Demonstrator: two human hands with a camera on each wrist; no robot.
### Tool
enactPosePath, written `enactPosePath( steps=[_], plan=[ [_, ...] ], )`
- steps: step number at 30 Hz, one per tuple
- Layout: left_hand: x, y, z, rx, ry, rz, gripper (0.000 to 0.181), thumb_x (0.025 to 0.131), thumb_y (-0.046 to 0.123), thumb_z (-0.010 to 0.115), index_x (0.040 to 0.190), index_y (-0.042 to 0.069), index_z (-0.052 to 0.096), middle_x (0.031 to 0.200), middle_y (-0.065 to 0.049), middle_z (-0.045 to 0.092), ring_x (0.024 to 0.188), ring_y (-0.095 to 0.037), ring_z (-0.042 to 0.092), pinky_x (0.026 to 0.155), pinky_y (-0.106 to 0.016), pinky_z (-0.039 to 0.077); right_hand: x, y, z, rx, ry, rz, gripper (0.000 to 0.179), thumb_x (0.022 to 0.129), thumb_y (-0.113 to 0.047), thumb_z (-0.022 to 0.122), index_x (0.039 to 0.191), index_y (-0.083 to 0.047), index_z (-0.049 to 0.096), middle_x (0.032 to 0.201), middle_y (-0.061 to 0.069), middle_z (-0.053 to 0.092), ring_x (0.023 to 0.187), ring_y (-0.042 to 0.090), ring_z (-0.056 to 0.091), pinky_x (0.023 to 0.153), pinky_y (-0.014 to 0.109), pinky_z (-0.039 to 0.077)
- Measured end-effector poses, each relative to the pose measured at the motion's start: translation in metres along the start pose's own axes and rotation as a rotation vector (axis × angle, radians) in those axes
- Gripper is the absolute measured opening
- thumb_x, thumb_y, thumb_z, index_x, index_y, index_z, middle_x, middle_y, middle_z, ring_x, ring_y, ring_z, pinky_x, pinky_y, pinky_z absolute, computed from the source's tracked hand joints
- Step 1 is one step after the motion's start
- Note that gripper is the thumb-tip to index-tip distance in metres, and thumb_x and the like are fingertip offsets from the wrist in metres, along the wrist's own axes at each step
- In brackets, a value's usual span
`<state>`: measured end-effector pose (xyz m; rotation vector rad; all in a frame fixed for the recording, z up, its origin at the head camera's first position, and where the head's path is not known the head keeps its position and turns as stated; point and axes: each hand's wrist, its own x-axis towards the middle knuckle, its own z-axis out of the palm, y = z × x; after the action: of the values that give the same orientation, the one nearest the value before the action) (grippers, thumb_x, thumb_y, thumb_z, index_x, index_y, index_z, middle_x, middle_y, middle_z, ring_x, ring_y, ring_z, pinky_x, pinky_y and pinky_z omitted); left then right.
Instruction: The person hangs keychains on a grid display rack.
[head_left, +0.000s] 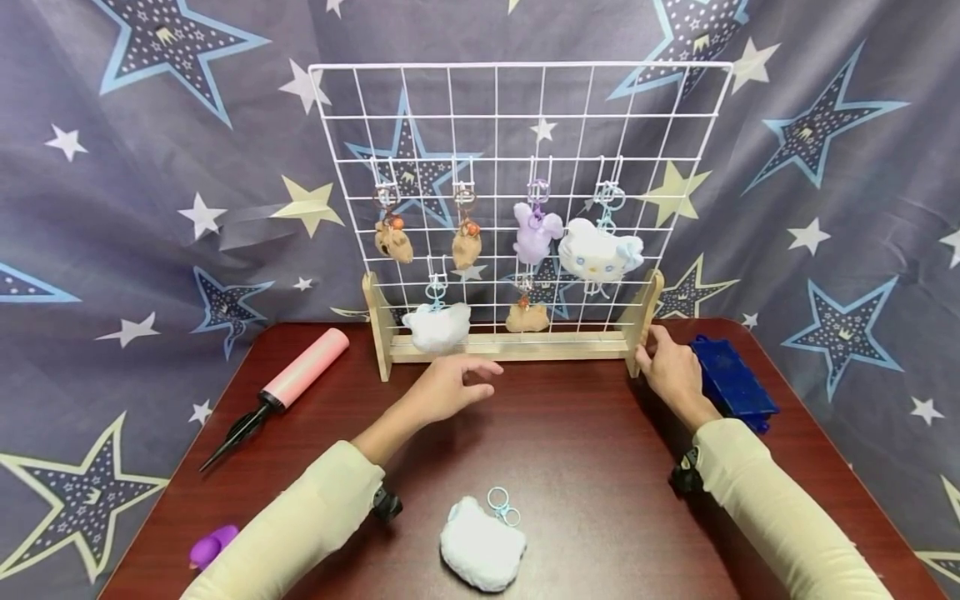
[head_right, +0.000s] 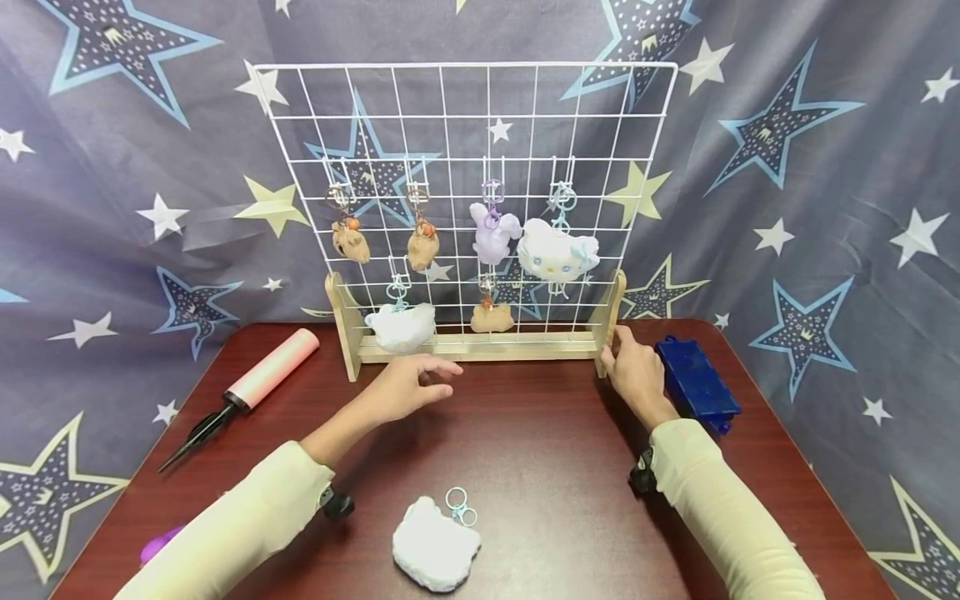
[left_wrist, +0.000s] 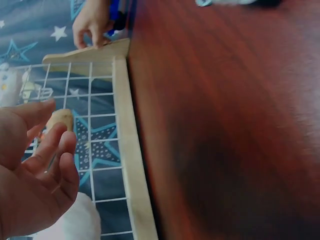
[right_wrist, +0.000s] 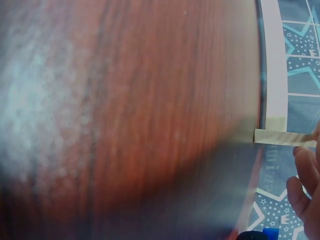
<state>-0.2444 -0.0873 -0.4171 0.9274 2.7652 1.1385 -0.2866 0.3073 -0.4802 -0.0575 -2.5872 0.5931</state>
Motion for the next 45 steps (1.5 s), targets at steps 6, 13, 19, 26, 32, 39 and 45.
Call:
enactPosePath(
  steps=[6,13,19,26,32,39,45],
  plan=[
    [-0.016,-0.005,0.012,0.07,-0.104,0.024,0.028,0.089,0.014,0.077,0.117,0.016,0.075,0.108,-0.004,0.077,0.098,-0.022,0.07,0.084,-0.035,0.056,0.0,0.0,0.0,0.0,0.008,-0.011,0.034,0.093,-0.024,0.064,0.124,-0.01,0.061,0.094,0.016,0.078,0.082,0.045,0.071,0.071,0.06,0.052],
    [-0.032,-0.008,0.023,0.073,-0.257,0.1,0.028,0.086,0.013,0.08,0.114,0.013,0.077,0.107,-0.004,0.075,0.1,-0.022,0.071,0.088,-0.035,0.058,0.0,0.001,0.0,0.01,0.008,-0.008,0.035,0.093,-0.024,0.063,0.125,-0.01,0.061,0.094,0.015,0.078,0.081,0.045,0.071,0.071,0.06,0.052],
    [-0.041,-0.012,0.036,0.075,-0.387,0.116,0.029,0.083,0.013,0.082,0.112,0.015,0.078,0.096,-0.001,0.073,0.085,-0.01,0.067,0.076,-0.019,0.053,0.0,0.003,0.003,0.002,0.006,-0.009,0.036,0.093,-0.025,0.064,0.126,-0.011,0.061,0.094,0.015,0.078,0.081,0.046,0.071,0.07,0.06,0.052],
    [-0.044,-0.012,0.045,0.125,-0.51,0.152,0.032,0.08,0.016,0.085,0.112,0.021,0.078,0.093,0.005,0.069,0.083,0.0,0.06,0.075,-0.012,0.047,0.0,0.003,0.004,-0.001,0.012,-0.016,0.035,0.093,-0.025,0.064,0.125,-0.011,0.061,0.093,0.015,0.078,0.08,0.045,0.071,0.07,0.06,0.052],
    [-0.045,-0.009,0.049,0.169,-0.551,0.185,0.034,0.078,0.018,0.085,0.112,0.022,0.079,0.09,0.007,0.068,0.082,0.001,0.057,0.074,-0.011,0.045,0.0,0.003,0.003,-0.002,0.013,-0.017,0.035,0.093,-0.025,0.064,0.125,-0.011,0.061,0.093,0.015,0.078,0.079,0.045,0.071,0.069,0.06,0.052],
    [-0.047,-0.009,0.055,0.197,-0.554,0.21,0.032,0.077,0.018,0.087,0.108,0.024,0.08,0.085,0.008,0.066,0.079,0.004,0.054,0.073,-0.009,0.043,-0.001,0.003,0.004,-0.006,0.023,-0.024,0.034,0.092,-0.025,0.064,0.123,-0.01,0.061,0.091,0.016,0.078,0.078,0.045,0.07,0.068,0.06,0.052],
    [-0.047,-0.011,0.058,0.204,-0.535,0.192,0.028,0.076,0.018,0.087,0.102,0.026,0.08,0.082,0.01,0.063,0.077,0.003,0.053,0.071,-0.01,0.042,0.0,0.003,0.003,0.003,0.025,-0.03,0.035,0.093,-0.025,0.063,0.124,-0.009,0.061,0.091,0.016,0.078,0.077,0.043,0.07,0.068,0.059,0.052]
  ],
)
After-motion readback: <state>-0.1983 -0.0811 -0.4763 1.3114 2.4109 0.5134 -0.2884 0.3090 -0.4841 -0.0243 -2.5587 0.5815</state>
